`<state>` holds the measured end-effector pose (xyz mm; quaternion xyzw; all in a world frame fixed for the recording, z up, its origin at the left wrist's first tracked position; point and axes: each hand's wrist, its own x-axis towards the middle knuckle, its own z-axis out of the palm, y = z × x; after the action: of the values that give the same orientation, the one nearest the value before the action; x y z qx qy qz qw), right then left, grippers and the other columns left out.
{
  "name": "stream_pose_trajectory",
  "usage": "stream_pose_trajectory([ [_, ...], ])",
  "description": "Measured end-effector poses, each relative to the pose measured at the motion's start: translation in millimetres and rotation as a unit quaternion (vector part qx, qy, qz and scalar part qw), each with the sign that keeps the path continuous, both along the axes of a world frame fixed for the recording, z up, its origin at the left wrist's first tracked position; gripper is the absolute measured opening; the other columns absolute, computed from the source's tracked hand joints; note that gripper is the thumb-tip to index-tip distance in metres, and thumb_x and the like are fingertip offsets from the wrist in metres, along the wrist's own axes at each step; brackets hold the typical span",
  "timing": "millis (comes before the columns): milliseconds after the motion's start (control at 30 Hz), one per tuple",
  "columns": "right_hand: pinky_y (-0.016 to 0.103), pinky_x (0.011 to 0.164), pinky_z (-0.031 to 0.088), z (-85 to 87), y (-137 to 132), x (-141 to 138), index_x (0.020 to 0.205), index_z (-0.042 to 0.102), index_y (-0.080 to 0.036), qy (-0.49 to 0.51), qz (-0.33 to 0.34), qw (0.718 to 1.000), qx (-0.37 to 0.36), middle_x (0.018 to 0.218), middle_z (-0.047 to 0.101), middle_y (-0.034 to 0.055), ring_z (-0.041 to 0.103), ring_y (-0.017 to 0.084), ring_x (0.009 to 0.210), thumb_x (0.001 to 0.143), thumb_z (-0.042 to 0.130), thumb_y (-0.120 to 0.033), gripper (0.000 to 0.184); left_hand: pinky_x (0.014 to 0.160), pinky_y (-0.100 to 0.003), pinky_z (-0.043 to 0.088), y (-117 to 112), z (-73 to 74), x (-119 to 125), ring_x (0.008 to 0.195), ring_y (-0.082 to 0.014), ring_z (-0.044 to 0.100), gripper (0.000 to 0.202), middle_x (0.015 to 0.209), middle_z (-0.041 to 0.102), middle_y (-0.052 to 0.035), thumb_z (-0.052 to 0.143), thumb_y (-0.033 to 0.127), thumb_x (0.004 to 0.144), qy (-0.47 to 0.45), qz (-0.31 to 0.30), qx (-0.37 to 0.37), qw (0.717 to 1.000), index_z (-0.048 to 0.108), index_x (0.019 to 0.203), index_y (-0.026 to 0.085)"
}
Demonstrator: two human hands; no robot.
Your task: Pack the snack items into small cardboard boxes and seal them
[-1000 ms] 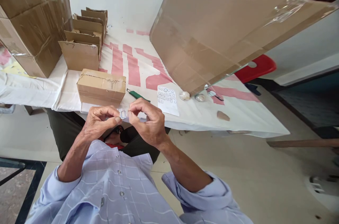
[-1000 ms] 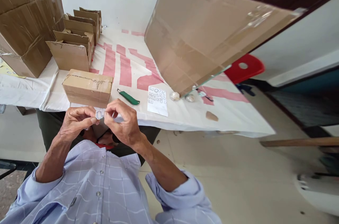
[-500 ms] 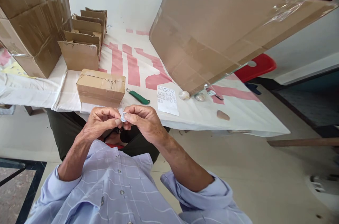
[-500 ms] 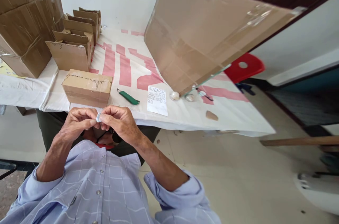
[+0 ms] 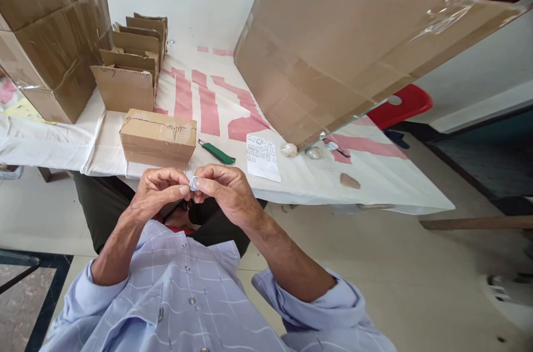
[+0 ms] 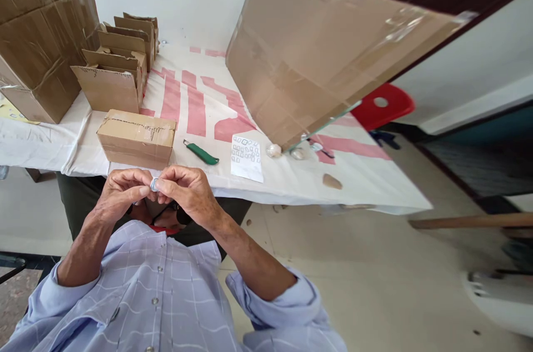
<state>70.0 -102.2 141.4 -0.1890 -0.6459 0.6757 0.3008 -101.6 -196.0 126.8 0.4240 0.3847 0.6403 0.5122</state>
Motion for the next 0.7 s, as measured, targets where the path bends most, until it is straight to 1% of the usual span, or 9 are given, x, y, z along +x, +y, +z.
stream_pose_trajectory([
  [133,0.027,0.061,0.058,0.5,0.3,0.1,0.071,0.072,-0.022,-0.002,-0.006,1.000,0.000,0.066,0.072,-0.0011,0.064,0.012,0.059,0.089,0.088,-0.047,0.035,0.057,-0.028,0.058,0.3,0.9,0.5,0.063,-0.0189,0.074,0.043,0.072,0.079,-0.0076,0.100,0.056,0.079,0.010,0.006,-0.009,1.000,0.082,0.079,0.017],
  [200,0.027,0.060,0.058,0.1,0.7,-0.2,0.071,0.072,-0.022,-0.007,-0.006,1.000,-0.003,0.068,0.073,-0.0007,0.066,0.013,0.061,0.088,0.089,-0.048,0.035,0.055,-0.027,0.057,0.3,1.2,1.0,0.062,-0.0179,0.073,0.042,0.072,0.079,-0.0074,0.099,0.055,0.079,0.012,0.009,-0.005,1.000,0.081,0.077,0.017],
  [333,0.029,0.061,0.060,-3.2,1.4,-0.8,0.073,0.073,-0.022,-0.013,0.000,1.000,-0.024,0.068,0.073,-0.0009,0.066,0.013,0.061,0.086,0.089,-0.050,0.035,0.052,-0.025,0.054,0.2,0.1,1.0,0.059,-0.0162,0.069,0.041,0.070,0.078,-0.0067,0.098,0.056,0.078,0.022,0.020,-0.020,0.999,0.081,0.075,0.018],
  [433,0.029,0.063,0.060,-6.7,1.5,-0.8,0.078,0.076,-0.022,-0.005,0.006,0.999,-0.046,0.068,0.073,-0.0018,0.064,0.013,0.059,0.086,0.088,-0.047,0.029,0.052,-0.025,0.052,0.1,-0.1,0.5,0.057,-0.0150,0.066,0.043,0.067,0.076,-0.0058,0.099,0.057,0.074,0.027,0.023,-0.027,0.999,0.080,0.072,0.018],
  [500,0.029,0.062,0.059,-8.6,1.4,-0.7,0.080,0.077,-0.022,-0.001,0.010,0.998,-0.057,0.070,0.074,-0.0017,0.064,0.012,0.059,0.086,0.088,-0.044,0.025,0.052,-0.025,0.052,-0.1,0.2,0.2,0.057,-0.0147,0.065,0.043,0.066,0.075,-0.0055,0.100,0.056,0.073,0.024,0.020,-0.029,0.999,0.079,0.070,0.018],
  [600,0.028,0.063,0.058,-10.3,0.5,-1.2,0.079,0.077,-0.022,0.010,0.017,0.997,-0.073,0.070,0.074,-0.0021,0.062,0.011,0.058,0.086,0.088,-0.041,0.023,0.053,-0.025,0.053,-0.6,0.0,-0.3,0.059,-0.0159,0.067,0.041,0.067,0.076,-0.0063,0.099,0.053,0.074,0.014,0.005,-0.028,1.000,0.078,0.070,0.018],
  [700,0.030,0.064,0.058,-11.3,-1.0,-2.7,0.077,0.077,-0.023,0.027,0.024,0.996,-0.085,0.069,0.072,-0.0028,0.061,0.011,0.057,0.084,0.089,-0.042,0.024,0.054,-0.027,0.054,-1.3,-1.3,-0.9,0.059,-0.0168,0.068,0.040,0.069,0.077,-0.0073,0.098,0.051,0.077,0.003,-0.009,-0.021,1.000,0.077,0.071,0.018],
])
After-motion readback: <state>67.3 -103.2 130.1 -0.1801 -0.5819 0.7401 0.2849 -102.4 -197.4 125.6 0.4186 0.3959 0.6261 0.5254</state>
